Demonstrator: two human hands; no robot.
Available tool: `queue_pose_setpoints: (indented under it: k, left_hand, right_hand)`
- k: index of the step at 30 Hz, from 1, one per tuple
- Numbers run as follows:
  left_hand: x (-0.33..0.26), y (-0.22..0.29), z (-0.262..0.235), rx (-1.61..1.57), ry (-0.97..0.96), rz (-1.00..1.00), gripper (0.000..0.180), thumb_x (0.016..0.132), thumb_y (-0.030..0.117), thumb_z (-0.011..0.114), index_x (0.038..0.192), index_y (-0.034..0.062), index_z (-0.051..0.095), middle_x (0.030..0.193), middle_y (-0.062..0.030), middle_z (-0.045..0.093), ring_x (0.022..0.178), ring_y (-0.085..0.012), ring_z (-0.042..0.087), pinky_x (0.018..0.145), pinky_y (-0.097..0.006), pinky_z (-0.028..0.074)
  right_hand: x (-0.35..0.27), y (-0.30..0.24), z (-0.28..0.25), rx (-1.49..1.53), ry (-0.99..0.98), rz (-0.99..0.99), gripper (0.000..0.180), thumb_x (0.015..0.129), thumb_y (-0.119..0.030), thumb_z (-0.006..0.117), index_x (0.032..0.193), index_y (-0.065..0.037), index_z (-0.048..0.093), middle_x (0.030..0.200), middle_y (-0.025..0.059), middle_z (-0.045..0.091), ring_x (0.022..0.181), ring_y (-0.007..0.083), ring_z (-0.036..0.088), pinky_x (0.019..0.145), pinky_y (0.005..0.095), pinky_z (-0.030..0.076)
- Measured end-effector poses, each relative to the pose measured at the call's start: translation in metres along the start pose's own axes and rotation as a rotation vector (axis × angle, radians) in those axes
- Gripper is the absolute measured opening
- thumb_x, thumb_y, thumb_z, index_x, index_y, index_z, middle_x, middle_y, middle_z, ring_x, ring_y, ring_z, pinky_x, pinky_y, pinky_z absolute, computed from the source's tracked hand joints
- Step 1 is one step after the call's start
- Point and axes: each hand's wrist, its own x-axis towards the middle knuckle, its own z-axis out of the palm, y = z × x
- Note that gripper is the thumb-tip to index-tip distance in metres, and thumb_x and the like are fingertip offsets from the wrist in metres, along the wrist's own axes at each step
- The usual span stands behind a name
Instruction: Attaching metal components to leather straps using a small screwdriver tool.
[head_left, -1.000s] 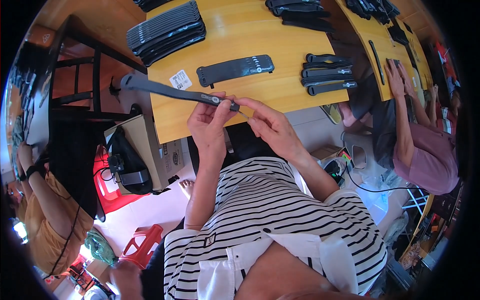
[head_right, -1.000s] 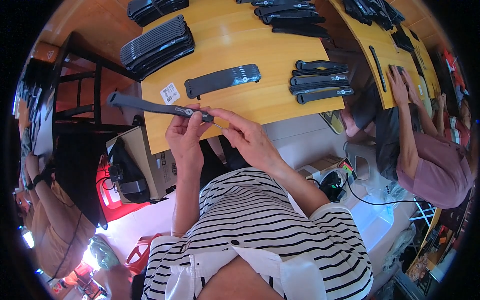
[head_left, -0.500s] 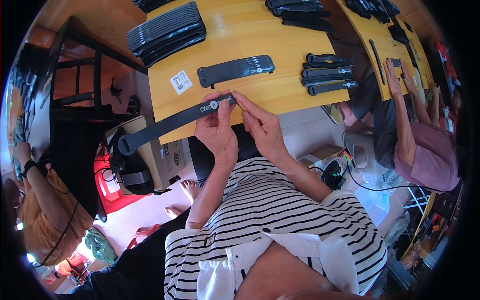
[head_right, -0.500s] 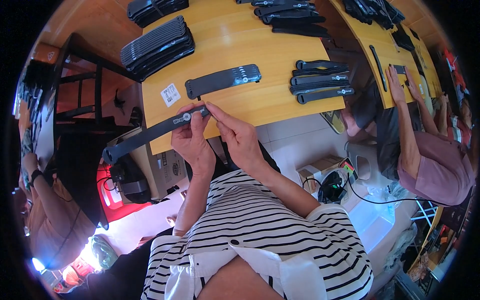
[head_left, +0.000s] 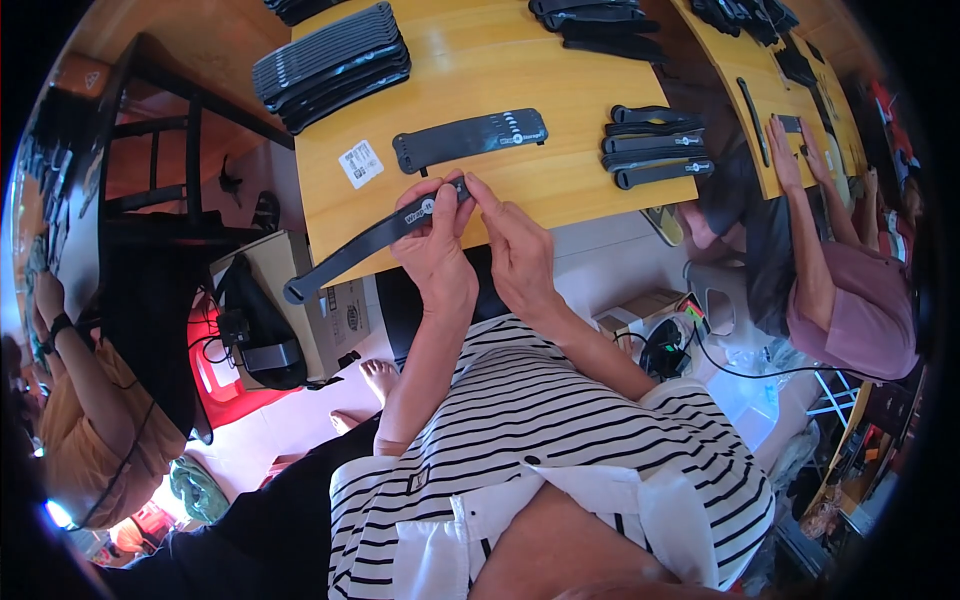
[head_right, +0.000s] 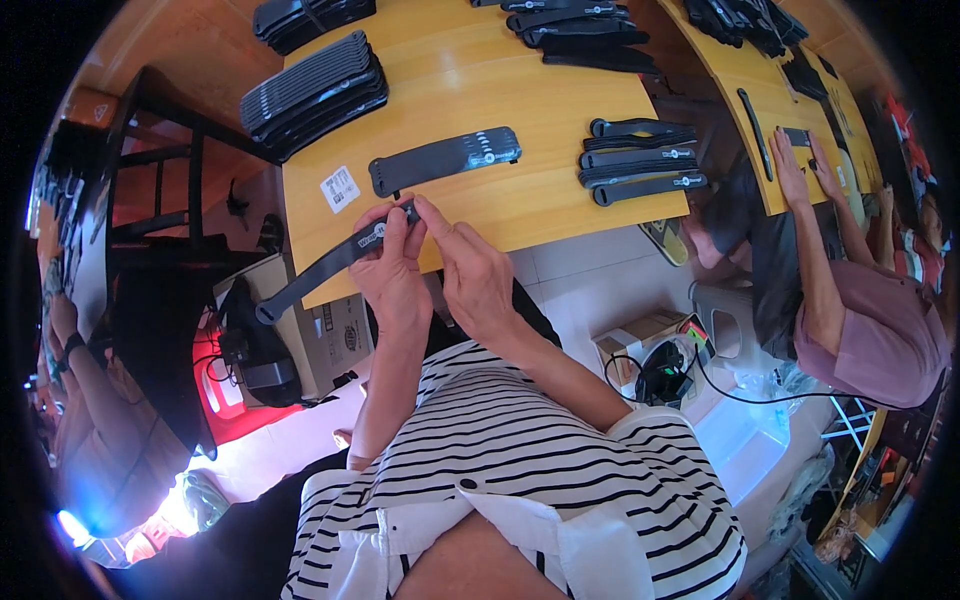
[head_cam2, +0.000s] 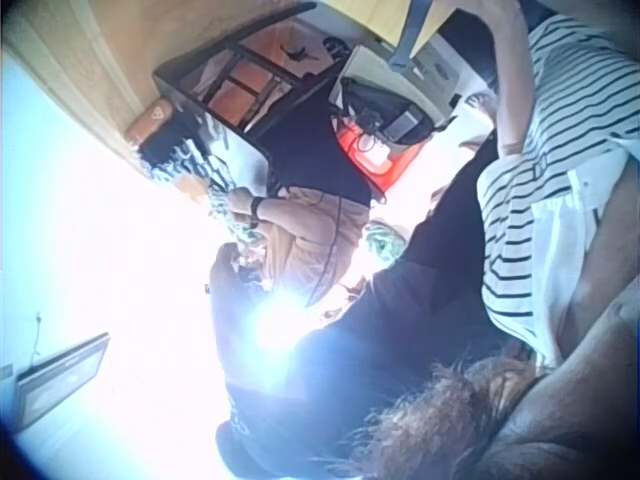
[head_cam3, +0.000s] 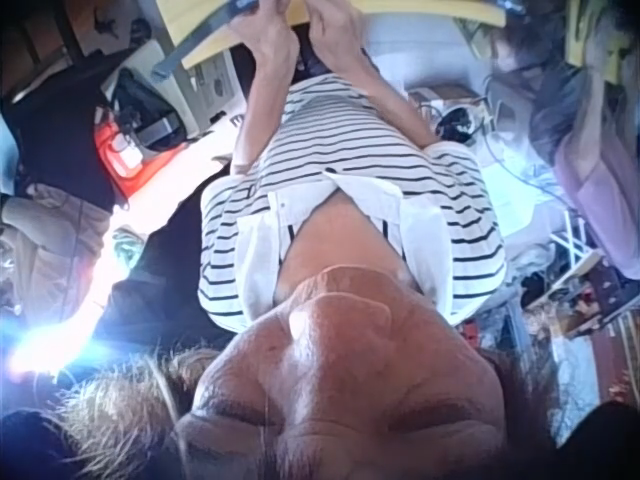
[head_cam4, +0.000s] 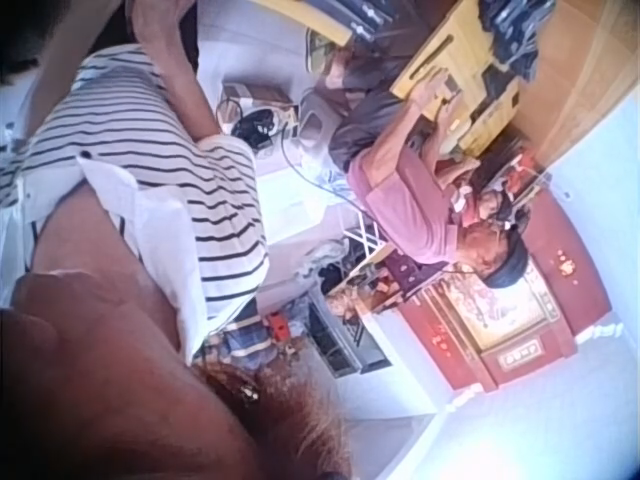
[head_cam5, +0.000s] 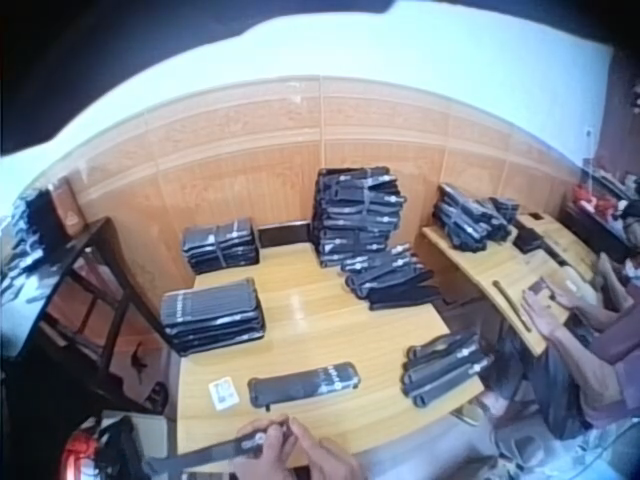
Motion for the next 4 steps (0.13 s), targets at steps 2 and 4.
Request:
queue_pose_setpoints:
  k: [2,4]
  left_hand:
    - [0.0003,-0.0042,0.0011,-0.045,0.000,-0.008,0.012,0.084,0.001,0.057,0.096,0.0007,0.055,0.098,-0.0137,0.059,0.092,-0.0191,0.060,0.078,-0.026,0.054]
    - [-0.0010,-0.0052,0.0021,-0.064,0.027,-0.022,0.015,0.085,0.000,0.056,0.100,0.0011,0.054,0.102,-0.0143,0.059,0.094,-0.0199,0.059,0.077,-0.026,0.054]
  right_hand:
    - [0.0008,-0.0002,0.0074,0.171,0.022,0.038,0.043,0.085,0.000,0.047,0.126,-0.011,0.049,0.085,0.0142,0.058,0.073,0.0252,0.060,0.061,0.0288,0.047]
    - [-0.0002,-0.0013,0.0078,0.431,-0.013,0.191,0.038,0.089,-0.004,0.046,0.127,-0.009,0.048,0.110,0.0174,0.059,0.099,0.0249,0.060,0.075,0.0242,0.047]
